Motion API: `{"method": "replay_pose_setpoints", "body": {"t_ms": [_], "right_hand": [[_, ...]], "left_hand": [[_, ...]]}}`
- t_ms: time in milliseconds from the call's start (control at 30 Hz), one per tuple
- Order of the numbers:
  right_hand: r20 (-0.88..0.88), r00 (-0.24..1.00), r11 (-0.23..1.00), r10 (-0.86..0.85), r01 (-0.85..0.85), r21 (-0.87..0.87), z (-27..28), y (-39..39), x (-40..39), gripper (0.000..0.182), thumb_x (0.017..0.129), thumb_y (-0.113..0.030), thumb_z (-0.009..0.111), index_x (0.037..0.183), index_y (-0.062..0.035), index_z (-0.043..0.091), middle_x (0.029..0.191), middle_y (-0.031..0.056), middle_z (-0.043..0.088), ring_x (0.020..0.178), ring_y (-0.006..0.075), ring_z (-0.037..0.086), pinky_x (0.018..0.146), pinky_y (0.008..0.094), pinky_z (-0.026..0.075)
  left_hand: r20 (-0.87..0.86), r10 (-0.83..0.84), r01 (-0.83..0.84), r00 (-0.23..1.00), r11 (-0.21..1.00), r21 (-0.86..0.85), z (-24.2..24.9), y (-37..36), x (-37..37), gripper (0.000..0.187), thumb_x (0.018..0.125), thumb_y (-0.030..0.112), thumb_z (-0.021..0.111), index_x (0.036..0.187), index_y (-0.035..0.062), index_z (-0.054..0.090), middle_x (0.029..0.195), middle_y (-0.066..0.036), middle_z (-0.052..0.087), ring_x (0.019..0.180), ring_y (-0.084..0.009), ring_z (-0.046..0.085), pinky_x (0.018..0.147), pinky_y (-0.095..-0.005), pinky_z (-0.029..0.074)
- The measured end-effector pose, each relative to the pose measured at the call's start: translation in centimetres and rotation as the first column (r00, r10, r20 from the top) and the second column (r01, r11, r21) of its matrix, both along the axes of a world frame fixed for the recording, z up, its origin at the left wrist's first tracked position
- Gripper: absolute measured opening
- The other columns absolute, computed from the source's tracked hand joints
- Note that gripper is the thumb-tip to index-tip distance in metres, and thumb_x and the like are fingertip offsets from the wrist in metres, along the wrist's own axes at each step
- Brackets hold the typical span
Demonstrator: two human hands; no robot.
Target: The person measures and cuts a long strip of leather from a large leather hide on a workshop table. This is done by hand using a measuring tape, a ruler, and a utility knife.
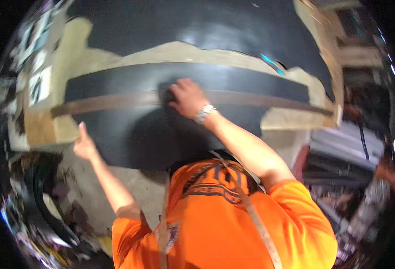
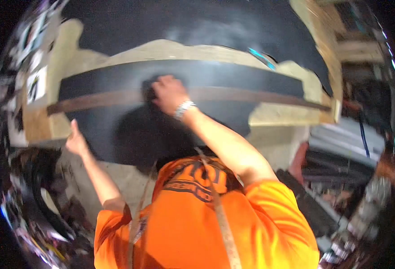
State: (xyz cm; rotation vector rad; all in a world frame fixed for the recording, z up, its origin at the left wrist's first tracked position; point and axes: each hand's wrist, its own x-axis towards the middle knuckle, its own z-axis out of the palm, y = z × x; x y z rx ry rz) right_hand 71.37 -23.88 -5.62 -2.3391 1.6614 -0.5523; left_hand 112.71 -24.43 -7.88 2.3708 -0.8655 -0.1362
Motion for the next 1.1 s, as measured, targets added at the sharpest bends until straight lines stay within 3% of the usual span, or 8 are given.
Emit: {"method": "replay_pose_setpoints", "body": {"t_ms": [133,300,400,600,767,900,1067,1100], "right_hand": [[-0.032,0.999,0.961,-0.005,0.014,0.278,1.1,-0.6,0.1,0.043,0.080,-0.028,0.080,0.112,-0.0052,0.063,0.115,0.0162,0.060,0.116,0.0362,0.056,0.092,0.0482,0.049],[0.080,0.994,0.994,-0.071,0.065,0.084,-0.7,1.1,-0.5,0.042,0.081,-0.027,0.078,0.116,-0.0092,0.064,0.118,0.0144,0.059,0.120,0.0332,0.053,0.099,0.0478,0.046],[0.269,0.958,0.992,-0.099,0.073,0.105,-1.5,1.9,-2.1,0.045,0.082,-0.024,0.078,0.121,-0.0088,0.063,0.120,0.0142,0.059,0.120,0.0341,0.053,0.099,0.0479,0.046],[0.155,0.926,0.915,-0.345,0.369,-0.166,-1.4,2.2,-14.4,0.037,0.083,-0.021,0.074,0.115,-0.0036,0.066,0.108,0.0178,0.066,0.104,0.0392,0.060,0.093,0.0500,0.050],[-0.125,0.759,0.769,-0.639,0.630,-0.108,-1.5,0.2,-29.3,0.033,0.088,-0.018,0.066,0.117,-0.0027,0.065,0.116,0.0209,0.065,0.112,0.0406,0.059,0.096,0.0529,0.048],[-0.550,0.708,0.871,-0.444,0.484,-0.080,-1.3,-0.4,-36.1,0.028,0.092,-0.021,0.062,0.111,-0.0030,0.070,0.107,0.0211,0.069,0.105,0.0400,0.063,0.092,0.0519,0.051],[-0.194,0.884,0.902,-0.426,0.397,-0.169,-3.2,-0.9,-39.4,0.025,0.089,-0.017,0.067,0.113,-0.0085,0.068,0.111,0.0151,0.066,0.107,0.0351,0.062,0.088,0.0508,0.050],[-0.167,0.917,0.929,-0.361,0.339,-0.146,-3.7,0.0,-39.9,0.026,0.089,-0.018,0.068,0.114,-0.0101,0.067,0.112,0.0133,0.064,0.109,0.0341,0.060,0.088,0.0502,0.049]], "left_hand": [[0.198,0.033,-0.093,0.980,0.949,0.303,0.7,-0.3,0.4,0.092,0.072,0.088,0.067,0.081,-0.0037,0.074,0.090,-0.023,0.075,0.082,-0.0409,0.073,0.074,-0.0555,0.058],[0.736,-0.216,0.173,0.642,0.976,0.135,-0.2,-0.7,-2.5,0.081,0.078,0.079,0.070,0.095,0.0000,0.068,0.084,-0.021,0.070,0.077,-0.0420,0.069,0.063,-0.0556,0.055],[0.515,-0.711,0.809,0.478,0.585,0.057,1.9,-1.6,-13.1,0.068,0.084,0.051,0.081,0.125,-0.0015,0.065,0.133,-0.026,0.059,0.126,-0.0435,0.055,0.107,-0.0527,0.044],[0.277,-0.954,0.993,0.113,0.101,-0.058,0.5,1.5,-34.9,0.079,0.070,0.047,0.088,0.131,0.0041,0.063,0.132,-0.021,0.058,0.126,-0.0401,0.051,0.106,-0.0509,0.044],[0.247,-0.953,0.981,0.174,0.189,0.039,0.5,3.4,-38.3,0.070,0.069,0.049,0.089,0.119,0.0061,0.067,0.120,-0.013,0.061,0.115,-0.0344,0.054,0.098,-0.0483,0.046],[0.249,-0.954,0.984,0.168,0.178,0.019,0.8,3.6,-39.0,0.071,0.064,0.055,0.089,0.111,0.0045,0.070,0.113,-0.016,0.066,0.113,-0.0363,0.058,0.099,-0.0485,0.045],[0.188,-0.917,0.913,0.352,0.380,0.148,3.9,6.5,-42.3,0.075,0.079,0.056,0.081,0.126,0.0005,0.065,0.134,-0.022,0.058,0.128,-0.0401,0.050,0.109,-0.0495,0.042],[-0.098,-0.913,0.919,0.395,0.394,0.029,6.8,9.9,-44.4,0.070,0.084,0.052,0.079,0.128,0.0008,0.064,0.135,-0.022,0.058,0.129,-0.0392,0.049,0.111,-0.0504,0.040]]}}
